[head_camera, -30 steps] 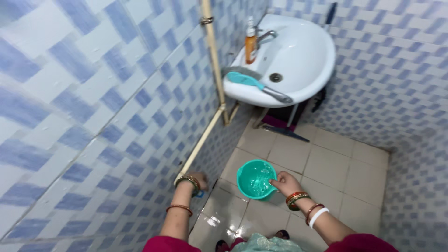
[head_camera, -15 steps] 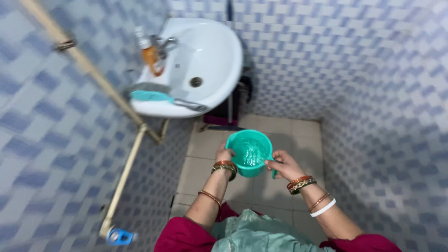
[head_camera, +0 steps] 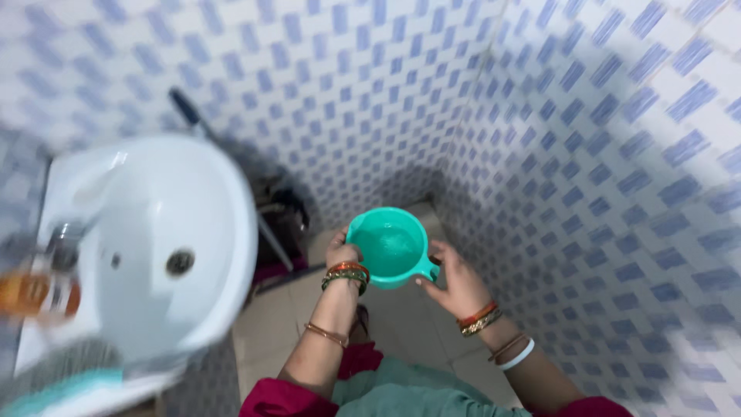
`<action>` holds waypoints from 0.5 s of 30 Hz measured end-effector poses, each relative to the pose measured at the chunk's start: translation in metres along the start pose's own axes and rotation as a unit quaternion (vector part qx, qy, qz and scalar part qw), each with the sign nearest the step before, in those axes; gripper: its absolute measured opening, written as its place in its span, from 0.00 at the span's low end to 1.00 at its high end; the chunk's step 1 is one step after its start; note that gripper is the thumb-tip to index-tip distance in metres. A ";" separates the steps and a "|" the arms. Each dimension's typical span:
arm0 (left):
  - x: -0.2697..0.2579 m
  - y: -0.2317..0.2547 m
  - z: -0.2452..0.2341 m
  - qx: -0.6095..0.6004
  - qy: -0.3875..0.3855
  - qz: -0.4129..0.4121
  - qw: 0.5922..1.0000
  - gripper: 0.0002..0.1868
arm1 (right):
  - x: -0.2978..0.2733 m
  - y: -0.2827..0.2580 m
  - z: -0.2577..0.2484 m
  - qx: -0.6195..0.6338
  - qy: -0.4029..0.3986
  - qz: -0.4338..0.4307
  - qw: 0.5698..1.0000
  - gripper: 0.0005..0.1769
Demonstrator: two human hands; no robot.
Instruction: The person repeatedly fills a green plastic mug with water from a tap and splashes the water onto the tiled bathroom walls.
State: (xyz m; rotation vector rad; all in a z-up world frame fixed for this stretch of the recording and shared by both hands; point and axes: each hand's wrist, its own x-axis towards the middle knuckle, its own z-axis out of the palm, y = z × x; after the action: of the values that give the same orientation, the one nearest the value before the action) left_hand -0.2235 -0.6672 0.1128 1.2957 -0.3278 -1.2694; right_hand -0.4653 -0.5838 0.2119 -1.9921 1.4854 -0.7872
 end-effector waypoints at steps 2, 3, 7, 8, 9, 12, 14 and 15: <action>0.026 0.026 0.038 0.061 -0.028 -0.005 0.998 0.37 | 0.039 -0.009 -0.020 -0.073 0.077 -0.101 0.989 0.47; 0.035 0.035 0.052 0.097 -0.039 -0.011 0.994 0.37 | 0.054 -0.014 -0.025 -0.108 0.111 -0.145 0.977 0.50; 0.091 0.066 0.112 0.199 -0.073 -0.006 0.977 0.37 | 0.124 -0.014 -0.038 -0.251 0.091 -0.243 0.933 0.25; 0.110 0.071 0.128 0.213 -0.083 -0.005 0.973 0.37 | 0.146 -0.008 -0.042 -0.248 0.031 -0.233 0.940 0.18; 0.123 0.068 0.140 0.228 -0.092 -0.012 0.969 0.36 | 0.156 -0.001 -0.045 -0.241 -0.036 -0.217 0.945 0.12; 0.167 0.060 0.174 0.179 -0.244 0.049 0.952 0.34 | 0.190 0.024 -0.066 -0.232 -0.017 -0.216 0.948 0.07; 0.189 0.058 0.204 0.290 -0.290 -0.003 0.912 0.28 | 0.202 0.036 -0.086 -0.223 -0.028 -0.187 0.956 0.07; 0.196 0.057 0.220 0.343 -0.309 -0.027 0.887 0.25 | 0.208 0.041 -0.099 -0.219 -0.034 -0.173 0.960 0.07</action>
State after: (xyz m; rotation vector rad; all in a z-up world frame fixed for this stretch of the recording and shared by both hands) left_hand -0.2973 -0.9562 0.1469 1.4387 -1.2987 -1.6769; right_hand -0.5166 -0.8014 0.2795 -2.6335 1.3753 -0.5430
